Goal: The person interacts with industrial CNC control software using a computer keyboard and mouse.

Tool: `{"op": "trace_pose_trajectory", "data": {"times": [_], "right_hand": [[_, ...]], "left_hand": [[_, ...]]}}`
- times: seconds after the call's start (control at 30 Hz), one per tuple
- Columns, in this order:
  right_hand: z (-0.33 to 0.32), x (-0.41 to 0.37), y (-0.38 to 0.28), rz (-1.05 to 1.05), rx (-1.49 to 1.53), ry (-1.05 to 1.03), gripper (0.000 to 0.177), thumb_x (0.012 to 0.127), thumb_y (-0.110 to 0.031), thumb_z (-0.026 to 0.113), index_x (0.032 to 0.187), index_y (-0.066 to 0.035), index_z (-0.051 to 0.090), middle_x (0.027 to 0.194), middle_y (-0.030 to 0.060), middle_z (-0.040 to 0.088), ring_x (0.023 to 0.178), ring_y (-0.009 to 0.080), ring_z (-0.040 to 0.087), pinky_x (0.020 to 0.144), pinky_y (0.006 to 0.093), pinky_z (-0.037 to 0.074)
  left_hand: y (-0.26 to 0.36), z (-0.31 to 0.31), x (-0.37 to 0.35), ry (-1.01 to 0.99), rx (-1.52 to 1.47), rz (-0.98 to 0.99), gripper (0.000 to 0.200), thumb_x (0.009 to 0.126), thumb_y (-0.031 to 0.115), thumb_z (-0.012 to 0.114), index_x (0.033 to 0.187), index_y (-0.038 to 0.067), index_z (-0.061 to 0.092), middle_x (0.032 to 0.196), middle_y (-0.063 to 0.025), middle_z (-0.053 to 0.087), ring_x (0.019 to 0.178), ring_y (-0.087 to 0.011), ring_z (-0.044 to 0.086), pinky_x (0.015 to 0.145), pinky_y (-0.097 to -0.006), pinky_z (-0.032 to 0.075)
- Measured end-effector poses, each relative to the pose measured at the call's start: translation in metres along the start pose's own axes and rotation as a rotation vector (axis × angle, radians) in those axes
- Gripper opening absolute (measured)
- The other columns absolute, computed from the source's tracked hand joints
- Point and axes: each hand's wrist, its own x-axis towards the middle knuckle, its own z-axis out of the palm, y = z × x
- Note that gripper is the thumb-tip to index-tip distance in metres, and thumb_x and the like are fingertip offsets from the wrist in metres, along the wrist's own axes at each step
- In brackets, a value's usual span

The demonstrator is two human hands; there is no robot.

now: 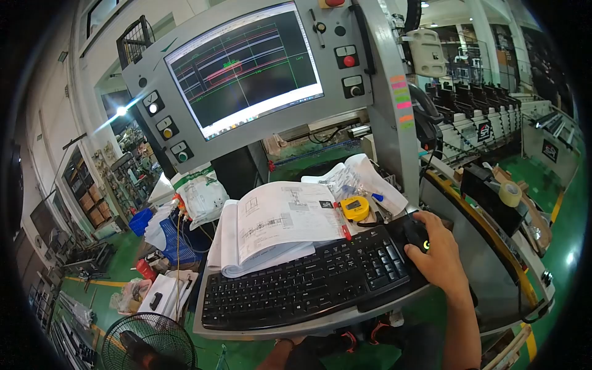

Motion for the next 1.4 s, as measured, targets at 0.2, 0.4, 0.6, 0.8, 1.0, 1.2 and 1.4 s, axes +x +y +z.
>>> {"op": "trace_pose_trajectory", "data": {"times": [0.2, 0.4, 0.6, 0.8, 1.0, 1.2, 1.4], "right_hand": [[0.001, 0.000, 0.004, -0.027, -0.009, -0.003, 0.062, 0.090, -0.016, 0.081, 0.148, -0.003, 0.062, 0.151, 0.0220, 0.068, 0.141, 0.0465, 0.064, 0.120, 0.0511, 0.049], [0.002, 0.000, 0.001, -0.002, 0.039, -0.005, 0.059, 0.091, -0.016, 0.080, 0.146, -0.002, 0.062, 0.150, 0.0227, 0.067, 0.141, 0.0460, 0.064, 0.120, 0.0498, 0.050], [0.002, 0.001, 0.003, 0.014, 0.019, -0.001, 0.057, 0.094, -0.019, 0.078, 0.147, -0.002, 0.062, 0.155, 0.0225, 0.064, 0.142, 0.0455, 0.063, 0.120, 0.0497, 0.050], [0.005, 0.002, 0.012, 0.009, 0.002, 0.006, 0.059, 0.097, -0.021, 0.079, 0.149, 0.000, 0.062, 0.159, 0.0226, 0.061, 0.144, 0.0458, 0.062, 0.120, 0.0502, 0.049], [0.006, 0.002, 0.018, 0.004, -0.015, -0.001, 0.059, 0.098, -0.023, 0.079, 0.150, 0.000, 0.062, 0.163, 0.0236, 0.058, 0.146, 0.0463, 0.061, 0.119, 0.0507, 0.051], [0.007, 0.002, 0.022, 0.005, -0.021, 0.012, 0.060, 0.101, -0.024, 0.079, 0.152, 0.001, 0.061, 0.165, 0.0246, 0.056, 0.143, 0.0463, 0.063, 0.114, 0.0504, 0.055], [0.006, 0.004, 0.018, 0.030, 0.017, -0.011, 0.060, 0.102, -0.025, 0.079, 0.153, 0.002, 0.060, 0.167, 0.0249, 0.054, 0.143, 0.0453, 0.063, 0.110, 0.0485, 0.058]], "left_hand": [[-0.016, -0.002, -0.003, -0.024, 0.023, -0.009, 0.088, 0.107, 0.078, 0.046, 0.178, 0.027, 0.045, 0.188, -0.0123, 0.037, 0.173, -0.0397, 0.033, 0.141, -0.0605, 0.025], [-0.075, 0.008, -0.016, -0.046, 0.052, -0.112, 0.089, 0.107, 0.079, 0.047, 0.178, 0.026, 0.046, 0.187, -0.0131, 0.037, 0.172, -0.0394, 0.034, 0.142, -0.0588, 0.026], [-0.102, -0.007, -0.034, -0.310, 0.046, -0.493, 0.093, 0.103, 0.082, 0.052, 0.174, 0.021, 0.052, 0.181, -0.0180, 0.047, 0.166, -0.0400, 0.046, 0.136, -0.0541, 0.039], [-0.097, -0.003, -0.024, -0.412, 0.119, -0.558, 0.097, 0.100, 0.088, 0.050, 0.175, 0.027, 0.051, 0.179, -0.0159, 0.051, 0.162, -0.0384, 0.053, 0.131, -0.0545, 0.046], [-0.075, -0.001, -0.018, -0.347, 0.109, -0.560, 0.097, 0.097, 0.092, 0.053, 0.163, 0.021, 0.064, 0.166, -0.0190, 0.063, 0.153, -0.0424, 0.061, 0.124, -0.0584, 0.051], [-0.088, 0.011, -0.025, -0.284, -0.001, -0.557, 0.091, 0.096, 0.082, 0.063, 0.164, 0.021, 0.064, 0.171, -0.0202, 0.057, 0.158, -0.0441, 0.051, 0.126, -0.0651, 0.041], [-0.096, 0.034, -0.014, -0.289, 0.170, -0.579, 0.093, 0.095, 0.089, 0.060, 0.161, 0.023, 0.069, 0.160, -0.0201, 0.069, 0.143, -0.0448, 0.068, 0.120, -0.0577, 0.056]]}}
